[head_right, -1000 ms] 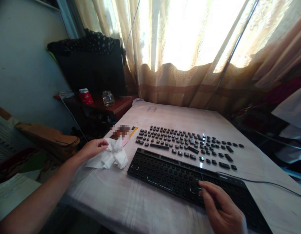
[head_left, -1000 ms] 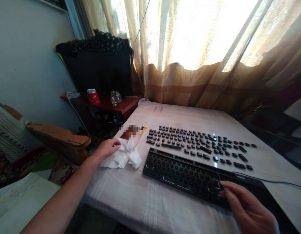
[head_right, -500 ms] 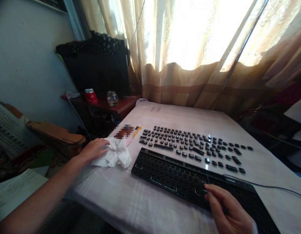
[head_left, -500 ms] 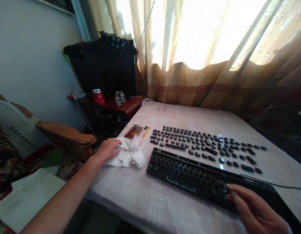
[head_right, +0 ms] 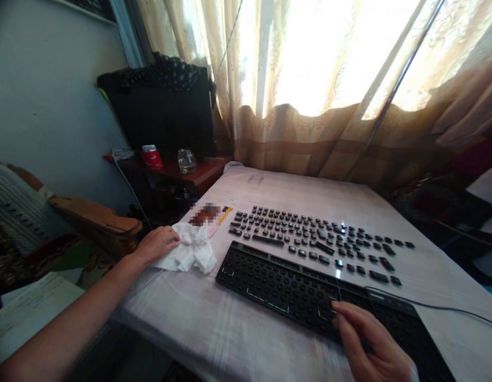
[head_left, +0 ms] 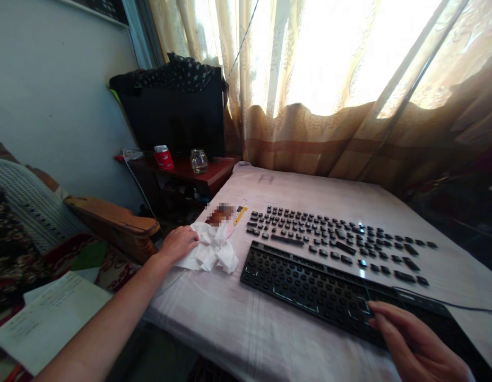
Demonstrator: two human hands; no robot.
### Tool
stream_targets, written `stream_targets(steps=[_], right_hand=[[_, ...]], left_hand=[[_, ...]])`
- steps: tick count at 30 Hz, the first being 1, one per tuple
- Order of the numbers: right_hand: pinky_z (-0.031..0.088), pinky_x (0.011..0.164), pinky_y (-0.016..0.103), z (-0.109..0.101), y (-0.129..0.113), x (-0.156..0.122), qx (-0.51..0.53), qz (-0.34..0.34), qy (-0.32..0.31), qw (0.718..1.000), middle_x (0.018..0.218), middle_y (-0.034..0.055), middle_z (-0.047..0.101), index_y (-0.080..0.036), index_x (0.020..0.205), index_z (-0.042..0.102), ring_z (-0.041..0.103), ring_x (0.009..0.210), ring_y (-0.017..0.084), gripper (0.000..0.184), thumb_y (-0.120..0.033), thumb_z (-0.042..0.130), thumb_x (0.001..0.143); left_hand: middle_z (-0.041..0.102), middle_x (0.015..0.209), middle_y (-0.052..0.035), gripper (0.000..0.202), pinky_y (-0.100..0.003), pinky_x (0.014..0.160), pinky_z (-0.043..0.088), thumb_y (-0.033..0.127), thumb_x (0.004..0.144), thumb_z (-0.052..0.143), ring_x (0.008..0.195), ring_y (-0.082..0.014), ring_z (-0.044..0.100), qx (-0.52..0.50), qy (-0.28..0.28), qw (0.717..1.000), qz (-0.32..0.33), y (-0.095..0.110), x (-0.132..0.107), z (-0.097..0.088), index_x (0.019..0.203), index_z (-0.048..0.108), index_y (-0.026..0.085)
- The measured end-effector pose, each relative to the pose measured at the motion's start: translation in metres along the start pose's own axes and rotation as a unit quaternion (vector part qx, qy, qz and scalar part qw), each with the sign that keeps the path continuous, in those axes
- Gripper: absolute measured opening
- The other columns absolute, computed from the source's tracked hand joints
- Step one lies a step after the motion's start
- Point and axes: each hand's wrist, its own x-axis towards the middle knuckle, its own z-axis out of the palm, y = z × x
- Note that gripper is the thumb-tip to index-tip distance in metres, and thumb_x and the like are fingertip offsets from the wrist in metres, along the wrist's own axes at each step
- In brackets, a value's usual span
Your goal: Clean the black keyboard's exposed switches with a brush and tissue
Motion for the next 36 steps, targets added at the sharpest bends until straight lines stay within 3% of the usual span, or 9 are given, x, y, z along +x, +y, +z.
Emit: stream_targets(steps=[6,9,12,14,17,21,26,30,36], right_hand=[[0.065,0.078,0.032,0.001,-0.017,0.004,0.016,-0.035,0.001,0.999,0.097,0.0054,0.079,-0.026,0.096,0.076,0.077,0.075,0.023,0.025,-0.047,0.065,0.088],[0.064,0.069,0.027,0.012,-0.042,0.01,0.052,-0.079,0.009,0.995,0.091,0.0047,0.079,-0.025,0.092,0.076,0.077,0.072,0.021,0.014,-0.035,0.067,0.088],[0.063,0.071,0.025,0.035,-0.072,0.013,0.11,-0.117,-0.067,0.985,0.088,0.0046,0.079,-0.026,0.089,0.076,0.077,0.078,0.021,0.011,-0.025,0.066,0.088],[0.063,0.071,0.026,0.054,-0.089,0.013,0.151,-0.091,-0.113,0.978,0.088,0.0057,0.078,-0.026,0.089,0.076,0.076,0.079,0.021,0.013,-0.025,0.063,0.089],[0.059,0.055,0.026,0.079,-0.104,0.014,0.227,0.05,-0.14,0.962,0.085,0.0054,0.077,-0.024,0.11,0.072,0.07,0.06,0.017,0.025,-0.031,0.066,0.087],[0.058,0.055,0.028,0.093,-0.105,0.024,0.361,0.187,-0.144,0.902,0.089,0.0051,0.077,-0.023,0.122,0.067,0.067,0.061,0.016,0.05,-0.042,0.078,0.076],[0.052,0.048,0.025,0.085,-0.098,0.039,0.388,0.267,-0.15,0.869,0.073,0.0038,0.076,-0.021,0.082,0.075,0.063,0.052,0.014,0.034,-0.052,0.082,0.071],[0.051,0.049,0.025,0.084,-0.091,0.044,0.382,0.271,-0.144,0.871,0.074,0.0044,0.078,-0.021,0.083,0.078,0.063,0.052,0.014,0.028,-0.047,0.08,0.073],[0.055,0.058,0.027,0.086,-0.079,0.066,0.311,0.195,-0.15,0.918,0.075,0.0042,0.078,-0.021,0.085,0.079,0.067,0.061,0.015,0.018,-0.037,0.071,0.082]], left_hand=[[0.069,0.096,-0.0044,0.017,-0.035,0.089,0.05,0.032,0.094,0.055,0.093,-0.0192,0.063,-0.109,0.044,0.993,-0.016,0.007,-0.014,-0.016,0.091,0.067,0.02],[0.067,0.079,0.0005,0.018,-0.029,0.075,0.044,0.037,0.089,0.053,0.079,-0.0173,0.061,-0.2,0.05,0.978,-0.002,0.027,-0.025,-0.024,0.084,0.064,0.023],[0.068,0.08,-0.0005,0.024,-0.028,0.07,0.042,0.044,0.084,0.051,0.077,-0.0172,0.06,-0.305,0.046,0.951,0.016,0.06,-0.032,-0.022,0.081,0.062,0.022],[0.069,0.082,-0.0019,0.03,-0.027,0.066,0.043,0.049,0.082,0.049,0.074,-0.0163,0.059,-0.379,0.023,0.925,0.028,0.086,-0.034,-0.015,0.083,0.062,0.022],[0.07,0.083,-0.0035,0.039,-0.026,0.061,0.043,0.058,0.078,0.052,0.069,-0.0148,0.058,-0.469,-0.024,0.882,0.048,0.126,-0.035,-0.001,0.085,0.061,0.021],[0.071,0.082,-0.0042,0.044,-0.024,0.057,0.04,0.063,0.073,0.061,0.066,-0.0133,0.055,-0.544,-0.096,0.831,0.067,0.17,-0.034,0.014,0.084,0.062,0.021],[0.071,0.082,-0.0036,0.046,-0.022,0.055,0.038,0.063,0.068,0.069,0.066,-0.0129,0.055,-0.585,-0.176,0.788,0.069,0.199,-0.027,0.024,0.087,0.065,0.02],[0.069,0.08,-0.0024,0.049,-0.021,0.052,0.036,0.06,0.066,0.072,0.062,-0.0108,0.053,-0.603,-0.221,0.764,0.058,0.208,-0.018,0.028,0.094,0.068,0.02],[0.071,0.089,-0.004,0.052,-0.019,0.049,0.036,0.054,0.061,0.079,0.066,-0.0109,0.056,-0.625,-0.258,0.736,0.041,0.214,-0.001,0.033,0.098,0.069,0.02]])
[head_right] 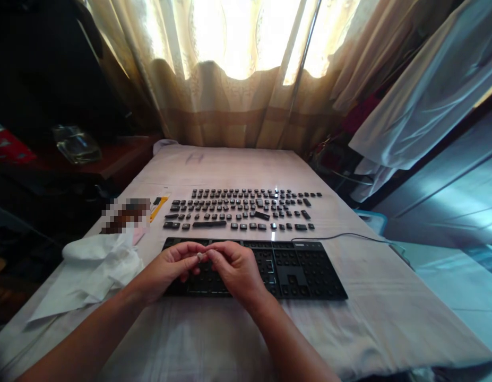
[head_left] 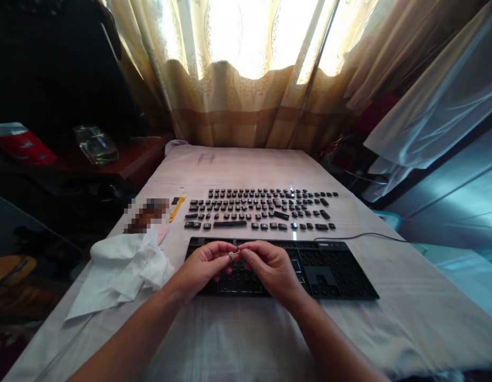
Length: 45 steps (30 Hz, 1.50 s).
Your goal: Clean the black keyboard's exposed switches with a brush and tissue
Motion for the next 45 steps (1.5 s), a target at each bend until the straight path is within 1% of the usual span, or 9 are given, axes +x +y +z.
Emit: stream_targets(steps=[6,9,12,18,22,28,36,39,45], right_hand=[[0.05,0.047,0.021,-0.01,-0.006,0.026,0.034,0.05,0.034,0.998,0.073,0.0032,0.076,-0.019,0.08,0.071,0.066,0.054,0.013,0.032,-0.052,0.072,0.082],[0.048,0.044,0.018,-0.008,-0.001,0.031,0.09,0.076,0.05,0.992,0.074,0.0037,0.076,-0.019,0.08,0.065,0.066,0.053,0.012,0.041,-0.06,0.072,0.081],[0.048,0.043,0.017,-0.002,0.006,0.03,0.131,0.091,0.055,0.986,0.075,0.0035,0.077,-0.02,0.082,0.061,0.067,0.051,0.011,0.044,-0.062,0.072,0.082],[0.051,0.049,0.015,0.009,0.01,0.019,0.127,0.061,0.042,0.989,0.084,0.0052,0.08,-0.02,0.086,0.066,0.07,0.058,0.01,0.033,-0.053,0.069,0.09],[0.052,0.051,0.016,0.01,0.01,0.013,0.088,0.054,0.018,0.994,0.089,0.0068,0.08,-0.02,0.089,0.071,0.07,0.062,0.011,0.027,-0.046,0.065,0.094],[0.05,0.051,0.016,0.008,0.011,0.01,0.047,0.064,0.002,0.997,0.065,0.002,0.072,-0.021,0.091,0.075,0.065,0.058,0.011,0.024,-0.041,0.063,0.096],[0.05,0.05,0.016,0.007,0.01,0.011,0.08,0.092,-0.007,0.993,0.074,0.0045,0.076,-0.021,0.09,0.074,0.067,0.059,0.011,0.026,-0.044,0.063,0.096],[0.049,0.05,0.016,0.007,0.012,0.01,0.071,0.069,-0.004,0.995,0.074,0.0037,0.077,-0.021,0.09,0.073,0.066,0.057,0.01,0.023,-0.04,0.062,0.098],[0.051,0.053,0.017,0.007,0.016,0.007,0.045,-0.016,0.03,0.998,0.087,0.0013,0.08,-0.024,0.094,0.071,0.07,0.059,0.009,0.011,-0.026,0.061,0.099]], left_hand=[[0.07,0.08,-0.0032,0.047,-0.017,0.045,0.034,0.054,0.06,0.08,0.06,-0.0094,0.053,-0.028,0.006,1.0,-0.013,-0.001,0.019,-0.001,0.087,0.065,0.018],[0.07,0.079,-0.003,0.045,-0.016,0.044,0.034,0.053,0.063,0.079,0.06,-0.0092,0.053,-0.043,0.021,0.999,-0.015,-0.006,0.023,-0.002,0.085,0.062,0.018],[0.067,0.075,-0.0011,0.042,-0.015,0.042,0.033,0.052,0.067,0.079,0.059,-0.0091,0.054,-0.054,0.038,0.998,-0.01,-0.007,0.021,-0.001,0.084,0.062,0.018],[0.055,0.059,0.0063,0.041,-0.014,0.034,0.024,0.054,0.069,0.077,0.041,-0.0033,0.035,-0.06,0.036,0.997,-0.028,-0.004,0.015,0.001,0.081,0.06,0.019],[0.054,0.057,0.0067,0.043,-0.013,0.033,0.025,0.056,0.07,0.076,0.041,-0.0034,0.036,-0.053,0.031,0.997,-0.045,-0.007,0.013,0.001,0.083,0.061,0.019],[0.055,0.059,0.0063,0.043,-0.012,0.034,0.027,0.055,0.071,0.076,0.041,-0.0033,0.037,-0.063,0.029,0.995,-0.065,-0.009,0.008,-0.001,0.087,0.062,0.018],[0.056,0.059,0.0058,0.046,-0.012,0.034,0.028,0.058,0.07,0.077,0.04,-0.0034,0.038,-0.061,0.04,0.994,-0.085,-0.009,0.007,-0.002,0.088,0.062,0.018],[0.056,0.058,0.0062,0.044,-0.012,0.033,0.028,0.057,0.07,0.077,0.039,-0.0031,0.035,-0.06,0.036,0.994,-0.088,-0.007,0.006,-0.002,0.087,0.062,0.019],[0.055,0.057,0.006,0.042,-0.013,0.033,0.028,0.055,0.069,0.077,0.04,-0.0044,0.035,-0.052,0.024,0.994,-0.089,-0.002,0.006,0.0,0.087,0.063,0.02]])
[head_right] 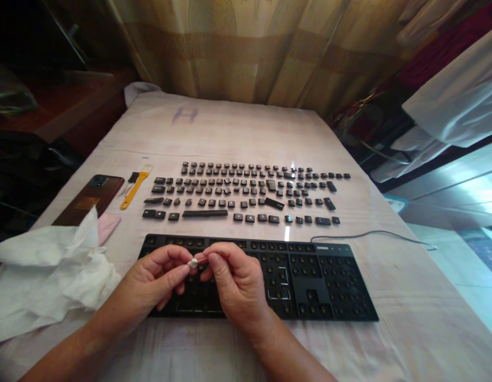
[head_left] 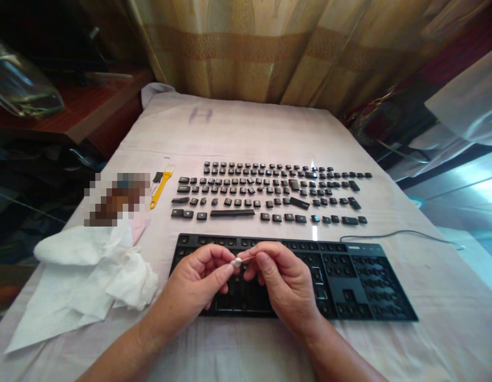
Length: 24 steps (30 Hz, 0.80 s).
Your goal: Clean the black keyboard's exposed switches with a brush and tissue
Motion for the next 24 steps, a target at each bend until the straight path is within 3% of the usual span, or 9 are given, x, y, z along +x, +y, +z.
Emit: stream_targets(steps=[8,15,24], right_hand=[[0.051,0.048,0.017,0.0022,-0.0018,0.0027,0.029,0.02,0.036,0.999,0.082,0.0006,0.08,-0.023,0.092,0.07,0.069,0.054,0.009,0.012,-0.032,0.063,0.098],[0.055,0.05,0.021,0.0049,-0.0045,0.0004,0.026,0.049,0.014,0.998,0.081,0.0033,0.08,-0.022,0.09,0.071,0.067,0.053,0.011,0.02,-0.04,0.066,0.096],[0.055,0.051,0.021,0.0067,-0.0016,-0.001,0.039,0.042,0.034,0.998,0.079,0.0013,0.079,-0.023,0.091,0.071,0.066,0.053,0.01,0.016,-0.037,0.066,0.096]], left_hand=[[0.058,0.066,0.0024,0.043,-0.013,0.033,0.03,0.054,0.069,0.078,0.053,-0.0093,0.05,-0.001,-0.009,1.0,0.001,0.0016,-0.0006,0.0007,0.09,0.065,0.019],[0.053,0.057,0.0056,0.042,-0.014,0.034,0.027,0.059,0.071,0.076,0.042,-0.0051,0.037,0.013,-0.016,1.0,0.009,0.0024,-0.0025,-0.0003,0.081,0.063,0.02],[0.053,0.058,0.0049,0.043,-0.015,0.035,0.028,0.061,0.073,0.072,0.044,-0.0057,0.039,0.022,-0.031,0.999,0.01,0.0049,-0.0041,0.0,0.076,0.061,0.02]])
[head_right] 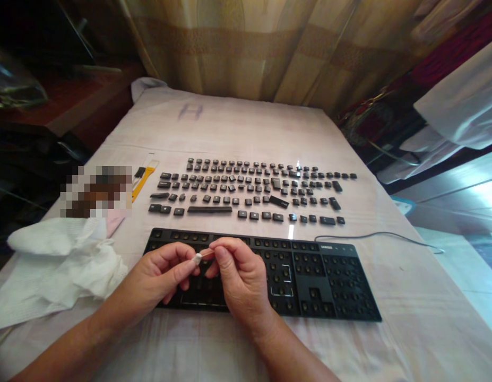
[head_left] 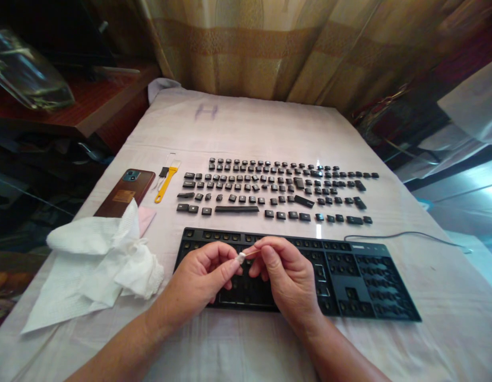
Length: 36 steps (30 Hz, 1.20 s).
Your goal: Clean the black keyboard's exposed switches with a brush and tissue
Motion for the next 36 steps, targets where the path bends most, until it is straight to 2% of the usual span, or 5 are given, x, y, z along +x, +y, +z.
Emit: stream_targets(steps=[11,17,21,27,36], right_hand=[[0.042,0.039,0.017,-0.0019,-0.0058,0.0071,0.055,0.117,-0.005,0.992,0.09,0.0087,0.081,-0.02,0.083,0.067,0.066,0.051,0.011,0.035,-0.054,0.07,0.088],[0.044,0.041,0.017,-0.0018,-0.0057,0.0063,0.041,0.127,-0.022,0.991,0.087,0.008,0.081,-0.02,0.085,0.068,0.067,0.051,0.011,0.034,-0.054,0.071,0.088],[0.046,0.042,0.018,-0.0013,-0.0045,0.0042,0.012,0.096,-0.029,0.995,0.087,0.0075,0.08,-0.02,0.085,0.07,0.067,0.052,0.012,0.033,-0.052,0.068,0.09],[0.055,0.056,0.022,-0.0032,-0.0033,-0.0002,-0.05,-0.008,-0.059,0.997,0.078,0.0021,0.077,-0.023,0.092,0.076,0.069,0.06,0.012,0.018,-0.034,0.063,0.097],[0.063,0.073,0.034,-0.0078,-0.0031,0.0043,-0.112,-0.091,-0.093,0.985,0.09,0.0043,0.08,-0.026,0.093,0.08,0.074,0.08,0.02,0.015,-0.018,0.068,0.09]], left_hand=[[0.06,0.07,0.0015,0.044,-0.014,0.035,0.033,0.06,0.072,0.073,0.049,-0.0067,0.045,0.008,0.008,1.0,-0.005,-0.0058,0.002,-0.0013,0.082,0.062,0.019],[0.056,0.063,0.0034,0.046,-0.014,0.035,0.028,0.063,0.071,0.073,0.047,-0.0065,0.043,0.006,0.0,1.0,-0.002,-0.0033,0.0015,-0.0011,0.079,0.06,0.02],[0.053,0.059,0.0049,0.047,-0.015,0.035,0.026,0.064,0.07,0.073,0.045,-0.0068,0.042,0.006,0.004,1.0,-0.001,-0.0027,0.0013,-0.0009,0.082,0.061,0.02],[0.055,0.062,0.0039,0.046,-0.014,0.035,0.03,0.063,0.073,0.072,0.045,-0.0057,0.041,0.008,0.008,1.0,0.008,-0.0045,0.0006,-0.002,0.081,0.062,0.019],[0.057,0.07,0.0016,0.043,-0.013,0.034,0.034,0.057,0.071,0.075,0.054,-0.0087,0.048,-0.014,0.008,1.0,0.008,-0.0063,0.0014,-0.0028,0.087,0.064,0.019]])
